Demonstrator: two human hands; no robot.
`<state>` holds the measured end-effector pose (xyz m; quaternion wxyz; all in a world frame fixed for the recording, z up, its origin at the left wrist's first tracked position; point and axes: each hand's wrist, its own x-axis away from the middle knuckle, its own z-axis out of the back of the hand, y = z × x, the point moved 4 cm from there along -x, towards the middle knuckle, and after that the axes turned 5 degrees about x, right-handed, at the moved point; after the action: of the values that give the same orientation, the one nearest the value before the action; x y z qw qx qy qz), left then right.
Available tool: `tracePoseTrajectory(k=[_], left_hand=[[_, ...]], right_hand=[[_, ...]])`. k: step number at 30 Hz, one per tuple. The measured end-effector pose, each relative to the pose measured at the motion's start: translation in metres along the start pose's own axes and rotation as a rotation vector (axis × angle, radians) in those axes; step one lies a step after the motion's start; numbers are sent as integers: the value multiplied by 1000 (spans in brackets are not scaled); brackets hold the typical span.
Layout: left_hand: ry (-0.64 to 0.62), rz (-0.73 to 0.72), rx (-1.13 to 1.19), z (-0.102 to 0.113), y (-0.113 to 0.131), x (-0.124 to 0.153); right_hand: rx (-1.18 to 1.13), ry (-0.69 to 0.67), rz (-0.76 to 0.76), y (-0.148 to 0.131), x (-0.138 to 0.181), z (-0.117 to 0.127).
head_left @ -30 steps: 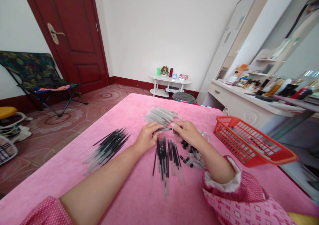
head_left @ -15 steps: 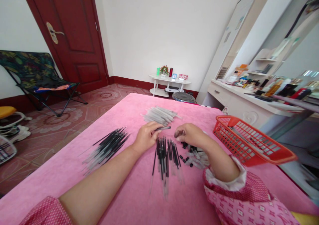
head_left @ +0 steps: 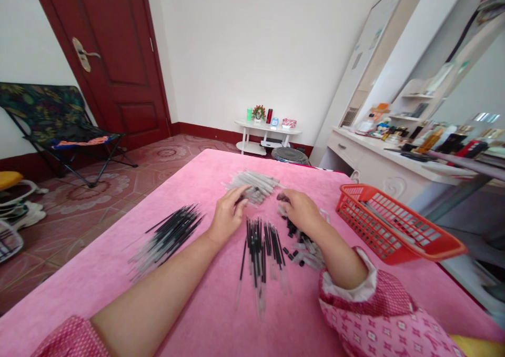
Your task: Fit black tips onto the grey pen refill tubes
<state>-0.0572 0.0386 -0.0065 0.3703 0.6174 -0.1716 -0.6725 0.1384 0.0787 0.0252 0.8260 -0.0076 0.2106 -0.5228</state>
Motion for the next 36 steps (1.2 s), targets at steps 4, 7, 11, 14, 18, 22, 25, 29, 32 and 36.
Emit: tracePoseTrajectory(k=[4,7,11,14,18,22,25,29,32,36], left_hand=[[210,133,272,10,-4,-8],[281,204,428,12,-5,-11],[351,366,597,10,-10,-7],[391,459,698,5,-17,-2],[406,512,744,1,-22,3],[386,528,760,-2,-23,4],[399,553,788,-3,-24,5],[414,595,850,-3,-26,5],[405,618,876,-4,-27,6],[399,618,882,-4,-28,6]], right_hand=[[-337,215,-32,1,-6,10],[-344,181,-27,6,-7,4],[-277,60,75,5,-4,-13],[-203,-6,216,-6,2,-22],[-32,-101,353,-25,12,-31],[91,-148,380,-32,15,-33],[120,-129,309,-29,12,-30],[-32,-26,94,-17,7,-26],[-234,34,63,-15,4,-29],[-423,66,67,-19,2,-35]])
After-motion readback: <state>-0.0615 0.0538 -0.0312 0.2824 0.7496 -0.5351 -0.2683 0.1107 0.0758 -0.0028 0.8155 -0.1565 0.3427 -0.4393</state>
